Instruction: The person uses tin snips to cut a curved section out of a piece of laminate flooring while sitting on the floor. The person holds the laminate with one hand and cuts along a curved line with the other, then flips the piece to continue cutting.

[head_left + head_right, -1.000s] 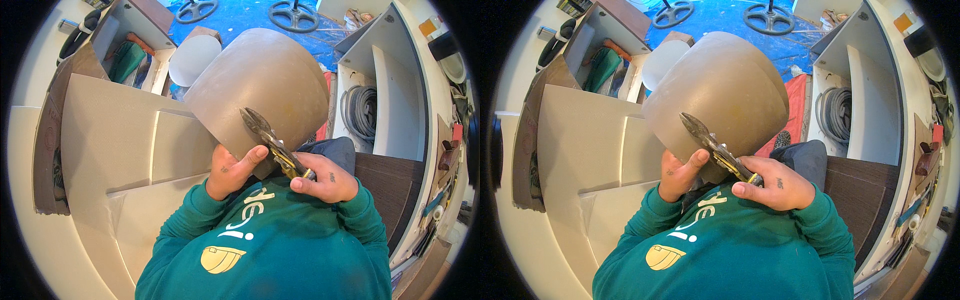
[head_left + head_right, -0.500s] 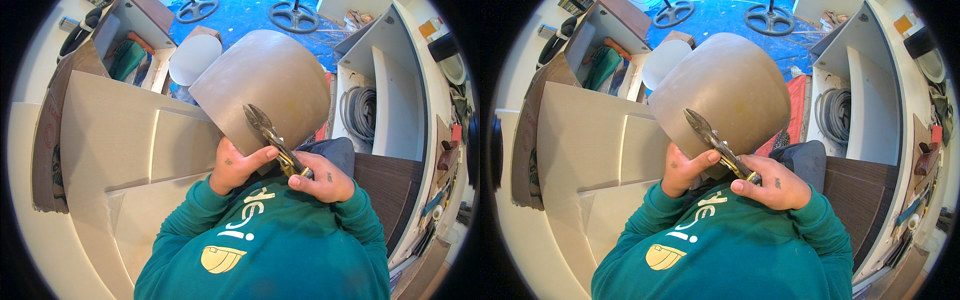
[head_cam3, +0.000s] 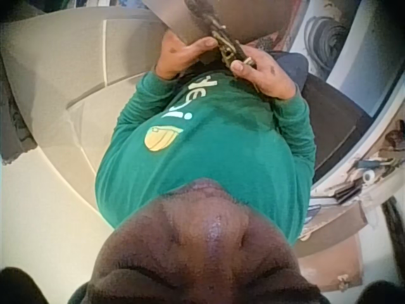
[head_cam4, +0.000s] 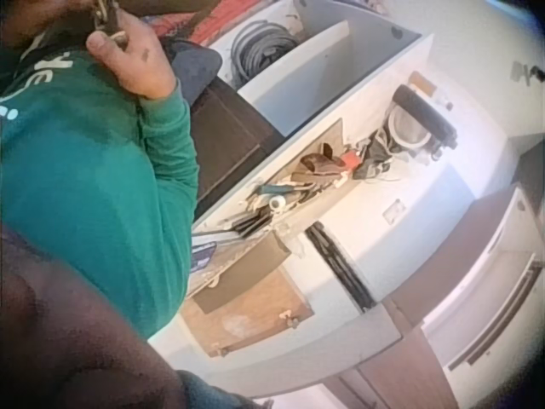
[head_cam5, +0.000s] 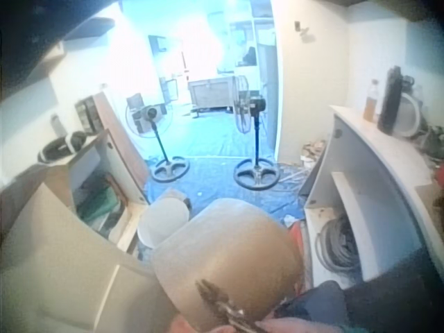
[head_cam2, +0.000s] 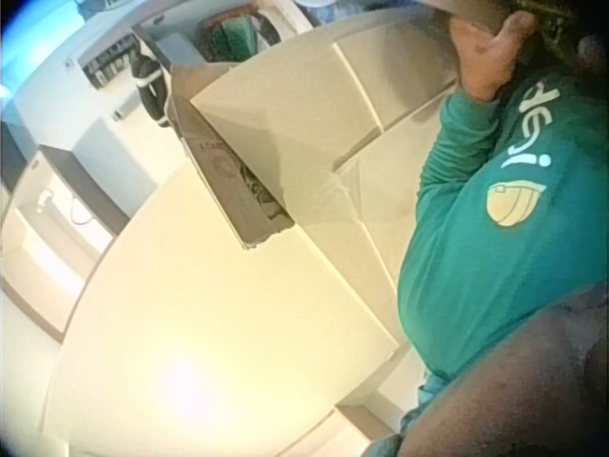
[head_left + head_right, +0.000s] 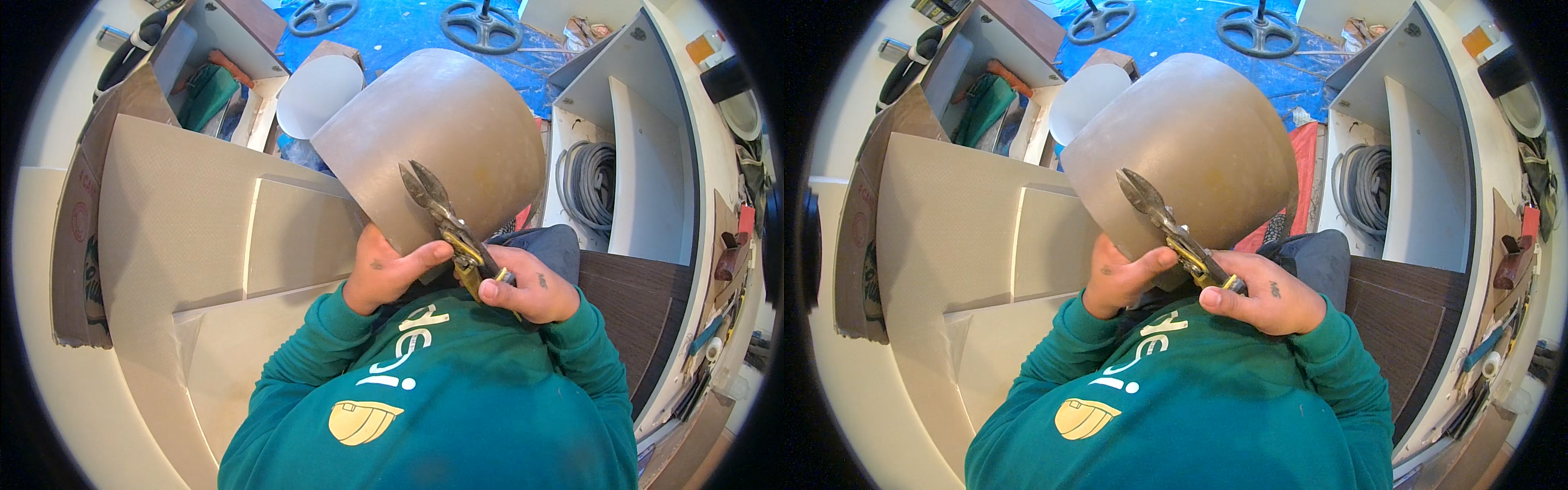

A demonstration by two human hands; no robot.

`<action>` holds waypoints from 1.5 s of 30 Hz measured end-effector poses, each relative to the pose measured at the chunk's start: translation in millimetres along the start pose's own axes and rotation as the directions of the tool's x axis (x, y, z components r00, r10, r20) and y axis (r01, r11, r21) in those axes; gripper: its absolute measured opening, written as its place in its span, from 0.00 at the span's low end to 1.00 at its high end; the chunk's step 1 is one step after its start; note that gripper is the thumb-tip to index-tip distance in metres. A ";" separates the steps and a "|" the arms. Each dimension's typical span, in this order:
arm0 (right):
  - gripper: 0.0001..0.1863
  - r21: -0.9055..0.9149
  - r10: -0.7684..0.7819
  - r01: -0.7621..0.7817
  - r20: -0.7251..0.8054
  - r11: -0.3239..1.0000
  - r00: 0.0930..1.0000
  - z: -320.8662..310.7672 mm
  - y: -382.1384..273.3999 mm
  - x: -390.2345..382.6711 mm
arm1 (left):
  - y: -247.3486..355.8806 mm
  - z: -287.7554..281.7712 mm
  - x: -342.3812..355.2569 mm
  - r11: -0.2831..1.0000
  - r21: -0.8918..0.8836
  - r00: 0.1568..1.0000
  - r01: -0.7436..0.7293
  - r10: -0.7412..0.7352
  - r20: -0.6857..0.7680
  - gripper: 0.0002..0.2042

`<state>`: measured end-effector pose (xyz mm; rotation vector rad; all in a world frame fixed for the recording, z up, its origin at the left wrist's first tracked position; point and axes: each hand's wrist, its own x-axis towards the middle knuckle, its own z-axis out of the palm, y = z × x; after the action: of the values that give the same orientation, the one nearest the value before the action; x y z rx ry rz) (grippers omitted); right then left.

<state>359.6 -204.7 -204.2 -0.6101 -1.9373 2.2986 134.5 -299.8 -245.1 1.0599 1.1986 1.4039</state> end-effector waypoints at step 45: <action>0.27 0.108 0.003 0.005 -0.077 0.994 0.997 -1.8 21.5 3.7 | -6.6 12.1 4.5 0.983 0.170 0.994 -0.074 0.087 -0.066 0.17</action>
<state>361.0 -206.2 -226.0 -0.6755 -1.7669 2.3243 146.5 -293.3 -249.8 1.1934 1.3597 1.4340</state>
